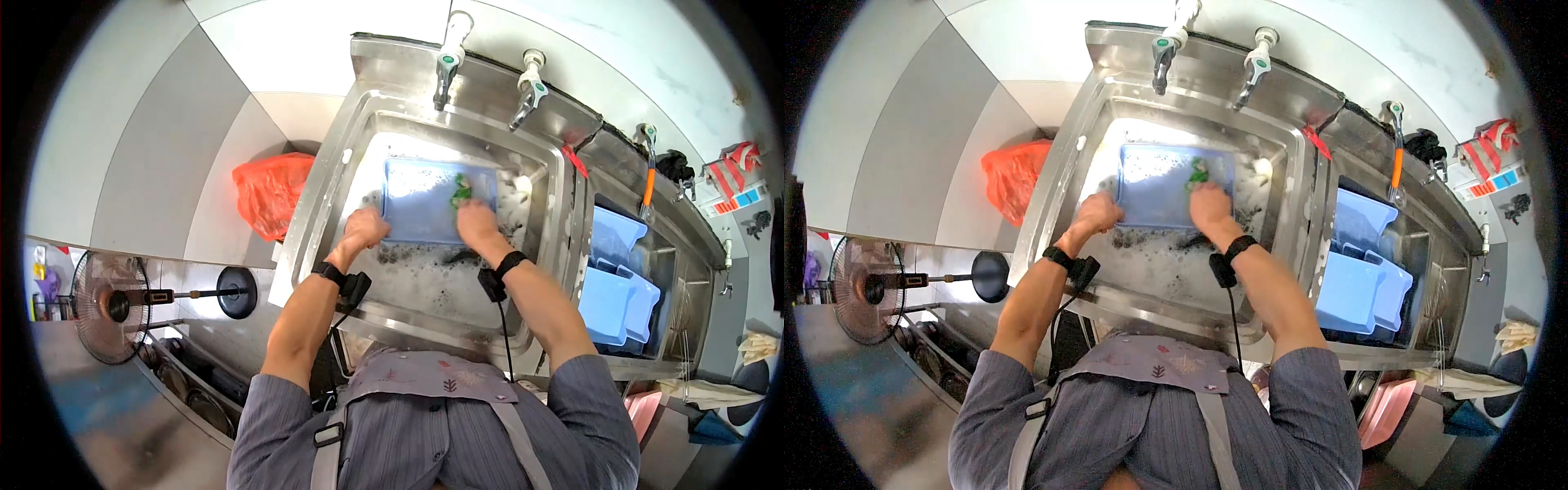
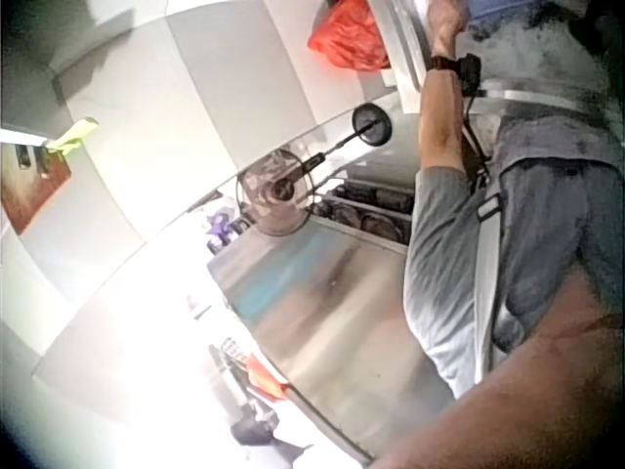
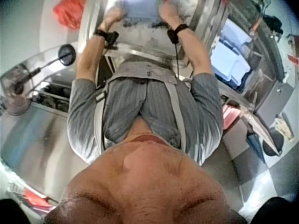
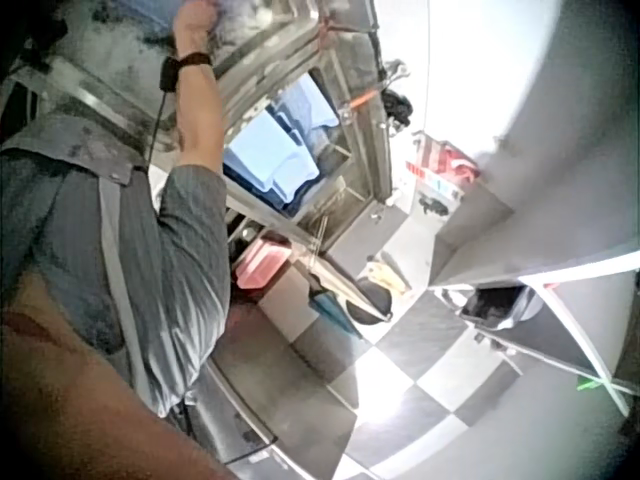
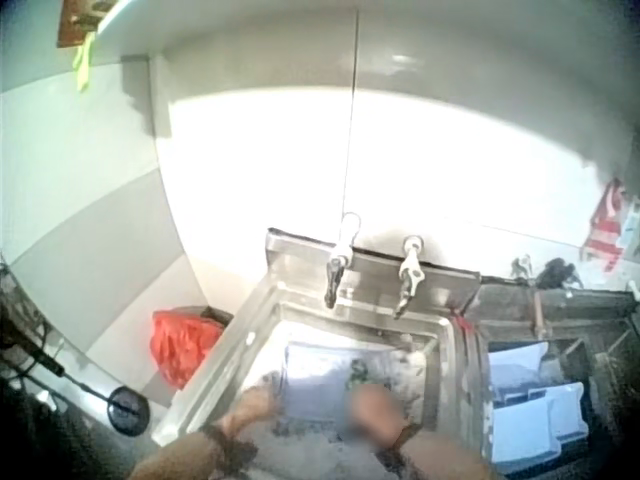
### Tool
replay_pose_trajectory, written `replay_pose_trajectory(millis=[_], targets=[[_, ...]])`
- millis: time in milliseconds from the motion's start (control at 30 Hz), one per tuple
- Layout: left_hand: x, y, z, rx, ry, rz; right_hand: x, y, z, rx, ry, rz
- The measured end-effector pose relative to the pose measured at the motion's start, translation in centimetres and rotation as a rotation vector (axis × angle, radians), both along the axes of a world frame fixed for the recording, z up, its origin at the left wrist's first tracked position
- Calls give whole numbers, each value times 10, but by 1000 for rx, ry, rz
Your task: The person washes blue plastic trays in a sink using a scouring pad and soapy water, scrubbing both sides of each tray.
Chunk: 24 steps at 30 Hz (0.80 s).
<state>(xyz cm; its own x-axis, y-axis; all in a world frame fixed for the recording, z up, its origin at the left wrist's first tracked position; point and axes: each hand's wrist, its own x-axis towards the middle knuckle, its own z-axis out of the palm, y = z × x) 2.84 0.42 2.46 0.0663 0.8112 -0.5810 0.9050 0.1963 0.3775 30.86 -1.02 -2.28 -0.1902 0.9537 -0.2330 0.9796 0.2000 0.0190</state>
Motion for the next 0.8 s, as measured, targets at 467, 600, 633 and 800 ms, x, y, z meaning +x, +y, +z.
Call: replay_pose_trajectory(millis=[467, 600, 633, 800], targets=[[2, -38, 17, 0, -450, 216, -108, 67, 40, 260, 465, 414], [1, -43, 7, -18, -420, 174, -106, 94, 35, 56, 487, 210], [4, -44, 10, -21, -417, 172, -104, 96, 32, 54, 490, 207], [11, -39, -12, -65, -767, 604, -96, 85, 44, 182, 590, 371]])
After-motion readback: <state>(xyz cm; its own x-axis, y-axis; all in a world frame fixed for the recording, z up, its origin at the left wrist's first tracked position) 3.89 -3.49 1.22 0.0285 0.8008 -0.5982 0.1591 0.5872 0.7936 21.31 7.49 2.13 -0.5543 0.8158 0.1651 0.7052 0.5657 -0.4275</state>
